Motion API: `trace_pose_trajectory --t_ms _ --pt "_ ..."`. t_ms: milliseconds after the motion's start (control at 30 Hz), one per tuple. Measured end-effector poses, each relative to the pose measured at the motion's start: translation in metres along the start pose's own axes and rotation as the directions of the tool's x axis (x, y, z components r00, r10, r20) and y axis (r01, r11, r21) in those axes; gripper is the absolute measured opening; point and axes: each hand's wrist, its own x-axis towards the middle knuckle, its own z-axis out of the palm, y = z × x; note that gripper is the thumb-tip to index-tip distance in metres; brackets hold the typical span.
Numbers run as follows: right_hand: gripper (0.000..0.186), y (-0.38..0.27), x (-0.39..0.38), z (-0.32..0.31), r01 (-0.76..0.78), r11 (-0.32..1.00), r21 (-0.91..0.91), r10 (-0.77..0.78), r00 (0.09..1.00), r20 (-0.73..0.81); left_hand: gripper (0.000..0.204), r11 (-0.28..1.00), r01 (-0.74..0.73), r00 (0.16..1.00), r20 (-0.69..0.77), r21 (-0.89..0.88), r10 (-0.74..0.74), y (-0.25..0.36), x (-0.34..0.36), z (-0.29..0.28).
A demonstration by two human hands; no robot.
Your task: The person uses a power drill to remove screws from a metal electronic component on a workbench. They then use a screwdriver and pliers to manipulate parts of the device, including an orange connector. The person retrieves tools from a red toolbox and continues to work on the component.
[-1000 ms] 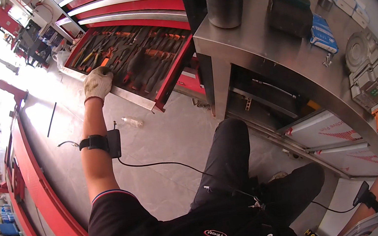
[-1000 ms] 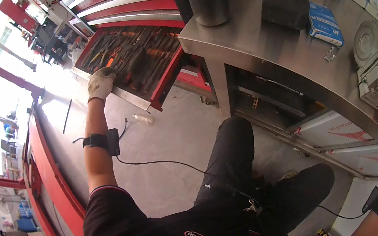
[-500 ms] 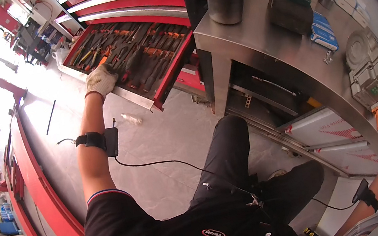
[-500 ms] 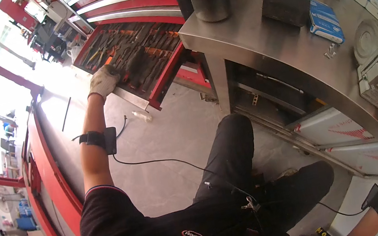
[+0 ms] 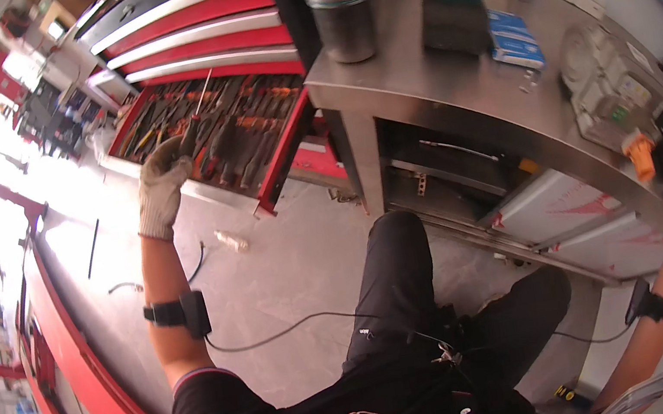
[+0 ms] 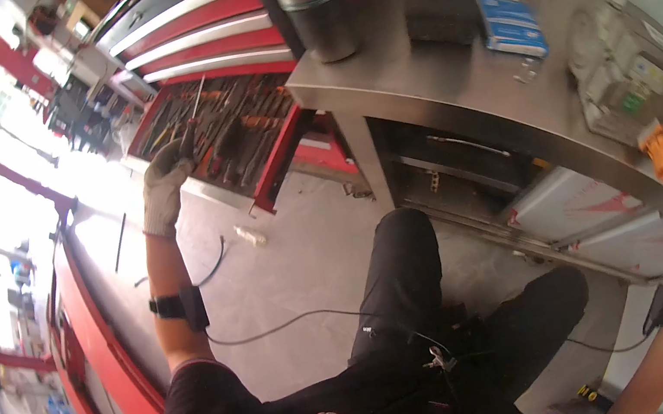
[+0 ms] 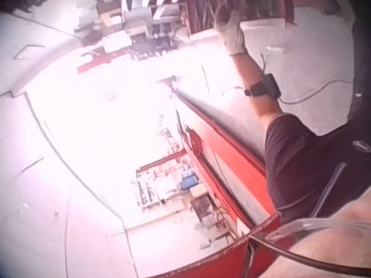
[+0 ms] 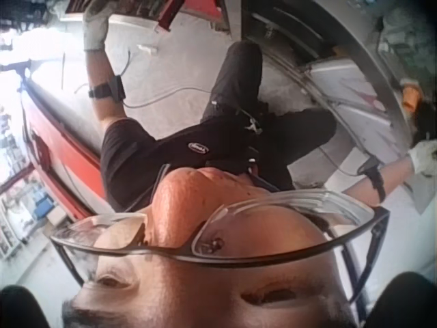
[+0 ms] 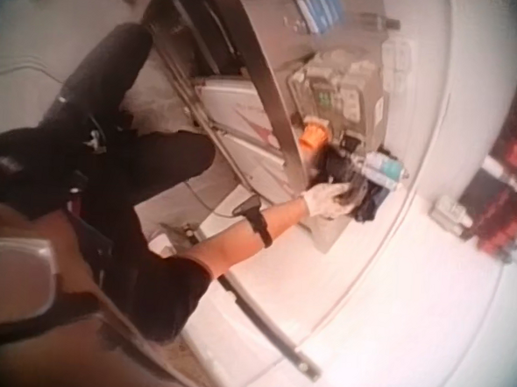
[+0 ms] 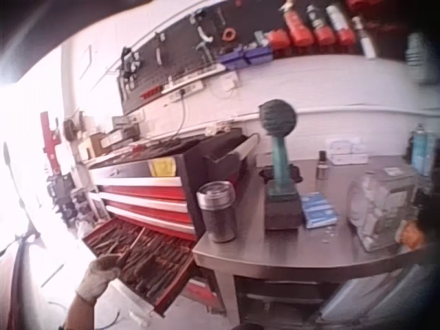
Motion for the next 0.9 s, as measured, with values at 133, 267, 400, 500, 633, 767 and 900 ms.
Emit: trace_pose_trajectory --t_ms 133,267,400,500,633,767,900 --pt "0.042 -0.126 -0.069 -0.028 -0.100 0.847 0.522 0.160 0.985 -0.070 0.051 0.969 -0.149 0.978 0.116 -0.196 0.174 0.077 -0.031 0.064" --pt "0.036 -0.254 -0.159 -0.067 0.263 0.729 0.632 -0.487 0.848 0.209 0.047 0.863 -0.377 0.812 0.328 -0.337 0.483 0.166 -0.078 0.175" --pt "0.057 -0.318 -0.190 -0.102 0.020 0.635 0.773 -0.547 0.718 0.430 0.048 0.448 -0.858 0.353 0.344 -0.252 0.870 0.239 -0.114 0.278" --pt "0.049 -0.320 -0.188 -0.115 -0.403 0.426 0.810 -0.328 0.765 0.554 0.056 0.233 -0.942 0.165 0.274 -0.241 0.948 0.277 -0.137 0.333" --pt "0.040 -0.284 -0.180 -0.123 -0.519 0.320 0.793 -0.100 0.814 0.573 0.054 0.119 -0.943 0.014 0.319 -0.310 0.948 0.315 -0.146 0.361" --pt "0.040 -0.244 -0.166 -0.133 -0.445 0.637 0.629 0.012 0.822 0.569 0.031 0.096 -0.965 0.050 0.188 -0.245 0.981 0.365 -0.090 0.358" --pt "0.041 -0.244 -0.152 -0.138 -0.170 0.755 0.634 0.012 0.969 0.246 0.039 0.435 -0.867 0.308 0.427 -0.243 0.851 0.424 -0.017 0.393"
